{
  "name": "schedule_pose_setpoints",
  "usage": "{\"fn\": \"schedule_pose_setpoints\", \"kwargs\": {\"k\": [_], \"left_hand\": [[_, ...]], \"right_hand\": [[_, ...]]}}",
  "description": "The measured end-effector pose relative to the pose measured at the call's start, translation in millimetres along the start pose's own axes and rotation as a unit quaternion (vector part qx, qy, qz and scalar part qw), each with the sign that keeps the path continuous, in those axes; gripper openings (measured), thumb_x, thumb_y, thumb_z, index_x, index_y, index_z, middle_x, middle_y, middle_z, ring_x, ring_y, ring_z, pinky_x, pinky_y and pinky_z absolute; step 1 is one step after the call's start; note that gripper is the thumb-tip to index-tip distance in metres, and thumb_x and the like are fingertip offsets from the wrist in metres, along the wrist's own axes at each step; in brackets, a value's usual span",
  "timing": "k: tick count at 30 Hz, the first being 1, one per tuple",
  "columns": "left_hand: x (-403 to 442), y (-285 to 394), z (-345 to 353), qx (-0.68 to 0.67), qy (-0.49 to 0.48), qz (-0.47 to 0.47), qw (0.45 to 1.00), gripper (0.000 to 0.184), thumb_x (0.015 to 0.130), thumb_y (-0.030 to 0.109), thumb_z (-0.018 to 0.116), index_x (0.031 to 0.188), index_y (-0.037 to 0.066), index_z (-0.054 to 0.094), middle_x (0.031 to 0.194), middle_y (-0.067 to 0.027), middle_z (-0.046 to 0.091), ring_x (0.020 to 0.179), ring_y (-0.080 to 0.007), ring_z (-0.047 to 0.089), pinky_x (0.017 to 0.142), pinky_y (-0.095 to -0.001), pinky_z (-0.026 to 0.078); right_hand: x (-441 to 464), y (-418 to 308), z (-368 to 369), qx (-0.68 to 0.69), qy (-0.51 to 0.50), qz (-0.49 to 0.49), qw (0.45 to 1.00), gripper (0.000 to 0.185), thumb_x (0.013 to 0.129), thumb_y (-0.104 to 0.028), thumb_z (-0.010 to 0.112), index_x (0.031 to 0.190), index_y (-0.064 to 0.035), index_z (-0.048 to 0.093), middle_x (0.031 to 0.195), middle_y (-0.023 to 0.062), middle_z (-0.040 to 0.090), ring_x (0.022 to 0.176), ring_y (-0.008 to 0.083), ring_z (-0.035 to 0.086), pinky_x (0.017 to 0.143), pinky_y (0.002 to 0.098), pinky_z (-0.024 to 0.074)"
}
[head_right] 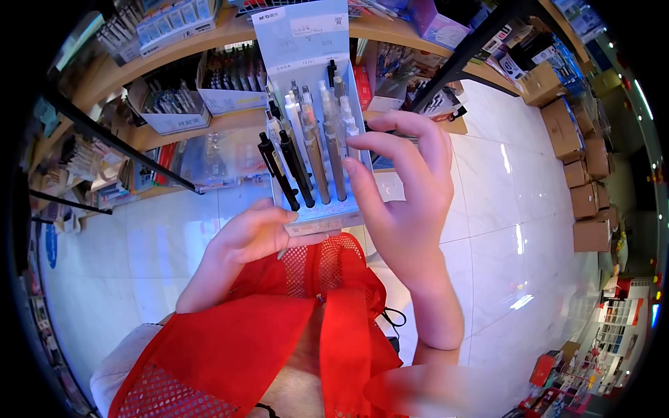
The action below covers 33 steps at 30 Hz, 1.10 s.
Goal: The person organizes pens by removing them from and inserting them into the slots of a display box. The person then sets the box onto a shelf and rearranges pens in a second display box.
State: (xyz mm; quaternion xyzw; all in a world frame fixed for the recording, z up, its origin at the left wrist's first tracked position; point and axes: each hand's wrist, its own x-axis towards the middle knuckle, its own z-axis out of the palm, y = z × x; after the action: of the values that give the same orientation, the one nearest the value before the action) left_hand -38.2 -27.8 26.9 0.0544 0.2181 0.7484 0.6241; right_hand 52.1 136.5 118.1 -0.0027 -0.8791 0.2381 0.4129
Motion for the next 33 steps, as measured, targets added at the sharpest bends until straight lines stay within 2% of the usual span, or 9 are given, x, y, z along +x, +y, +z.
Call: {"fn": "schedule_pose_setpoints", "kwargs": {"k": [4, 9, 11, 15, 19, 21, 24, 25, 33], "left_hand": [[-0.1, -7.8, 1.1, 0.025, 0.005, -0.022, 0.999, 0.046, 0.084, -0.006, 0.039, 0.129, -0.012, 0.030, 0.130, -0.0264, 0.042, 0.119, -0.0394, 0.044, 0.104, -0.0503, 0.033], [-4.6, -15.0, -0.3, 0.093, -0.008, -0.057, 0.994, 0.053, 0.084, -0.004, 0.045, 0.134, -0.005, 0.027, 0.133, -0.0218, 0.040, 0.123, -0.0365, 0.042, 0.104, -0.0513, 0.033], [-9.1, -10.3, 9.1, 0.137, -0.034, -0.087, 0.986, 0.058, 0.085, -0.001, 0.047, 0.137, -0.002, 0.023, 0.135, -0.0206, 0.038, 0.123, -0.0360, 0.042, 0.103, -0.0509, 0.033], [-13.4, -11.4, 15.9, 0.208, -0.038, -0.132, 0.969, 0.069, 0.083, -0.003, 0.048, 0.142, 0.004, 0.013, 0.139, -0.0150, 0.034, 0.127, -0.0298, 0.037, 0.103, -0.0498, 0.033], [-13.5, -21.5, 9.5, 0.264, -0.055, -0.129, 0.954, 0.074, 0.080, -0.003, 0.053, 0.142, 0.002, 0.013, 0.137, -0.0109, 0.035, 0.125, -0.0197, 0.035, 0.102, -0.0397, 0.032], [-10.1, -20.8, 2.5, 0.315, -0.113, -0.102, 0.937, 0.078, 0.079, 0.002, 0.059, 0.142, 0.000, 0.013, 0.138, -0.0099, 0.034, 0.123, -0.0152, 0.033, 0.102, -0.0319, 0.027], [-11.8, -27.2, 1.9, 0.246, -0.103, -0.120, 0.956, 0.080, 0.080, 0.004, 0.061, 0.142, -0.001, 0.012, 0.138, -0.0105, 0.033, 0.125, -0.0163, 0.032, 0.104, -0.0332, 0.025], [-12.0, -26.8, 4.3, 0.263, -0.099, -0.112, 0.953, 0.082, 0.080, 0.007, 0.063, 0.142, -0.001, 0.010, 0.140, -0.0113, 0.031, 0.127, -0.0176, 0.030, 0.105, -0.0338, 0.024], [-5.6, -30.1, -6.0, 0.319, -0.129, -0.113, 0.932, 0.082, 0.073, -0.005, 0.051, 0.142, -0.002, 0.007, 0.143, -0.0131, 0.025, 0.132, -0.0181, 0.023, 0.107, -0.0324, 0.018]], "right_hand": [[-13.0, -1.1, -6.3, 0.041, 0.043, 0.049, 0.997, 0.018, 0.070, -0.003, 0.069, 0.087, -0.0037, 0.063, 0.098, 0.0109, 0.055, 0.094, 0.0234, 0.054, 0.083, 0.0315, 0.0422], [-28.2, 8.6, -24.0, 0.093, 0.097, 0.075, 0.988, 0.013, 0.076, 0.001, 0.062, 0.089, -0.0001, 0.061, 0.099, 0.0116, 0.056, 0.094, 0.0218, 0.055, 0.084, 0.0305, 0.0424], [-32.4, 10.9, -33.3, 0.112, 0.105, 0.101, 0.983, 0.013, 0.078, 0.004, 0.058, 0.091, 0.0020, 0.060, 0.097, 0.0112, 0.057, 0.094, 0.0207, 0.055, 0.085, 0.0299, 0.0423], [-43.0, 22.8, -46.7, 0.119, 0.111, 0.129, 0.978, 0.013, 0.078, 0.004, 0.059, 0.091, 0.0022, 0.060, 0.096, 0.0108, 0.058, 0.093, 0.0196, 0.055, 0.084, 0.0287, 0.0423], [-48.5, 25.4, -54.1, 0.116, 0.098, 0.148, 0.977, 0.013, 0.078, 0.003, 0.061, 0.091, 0.0024, 0.060, 0.094, 0.0100, 0.059, 0.090, 0.0183, 0.056, 0.081, 0.0273, 0.0429], [-50.5, 26.4, -56.2, 0.120, 0.096, 0.156, 0.976, 0.013, 0.078, 0.002, 0.061, 0.091, 0.0023, 0.060, 0.092, 0.0097, 0.059, 0.088, 0.0179, 0.056, 0.079, 0.0269, 0.0433], [-52.9, 29.5, -58.5, 0.119, 0.103, 0.164, 0.974, 0.013, 0.078, 0.001, 0.062, 0.091, 0.0023, 0.060, 0.090, 0.0094, 0.060, 0.086, 0.0175, 0.057, 0.077, 0.0266, 0.0436], [-53.5, 30.6, -59.9, 0.117, 0.105, 0.165, 0.974, 0.013, 0.079, 0.001, 0.062, 0.091, 0.0024, 0.060, 0.089, 0.0095, 0.060, 0.086, 0.0175, 0.057, 0.076, 0.0265, 0.0437], [-55.6, 34.3, -64.3, 0.094, 0.111, 0.162, 0.976, 0.008, 0.079, 0.000, 0.062, 0.087, 0.0019, 0.062, 0.088, 0.0086, 0.060, 0.084, 0.0171, 0.056, 0.075, 0.0266, 0.0436]]}}
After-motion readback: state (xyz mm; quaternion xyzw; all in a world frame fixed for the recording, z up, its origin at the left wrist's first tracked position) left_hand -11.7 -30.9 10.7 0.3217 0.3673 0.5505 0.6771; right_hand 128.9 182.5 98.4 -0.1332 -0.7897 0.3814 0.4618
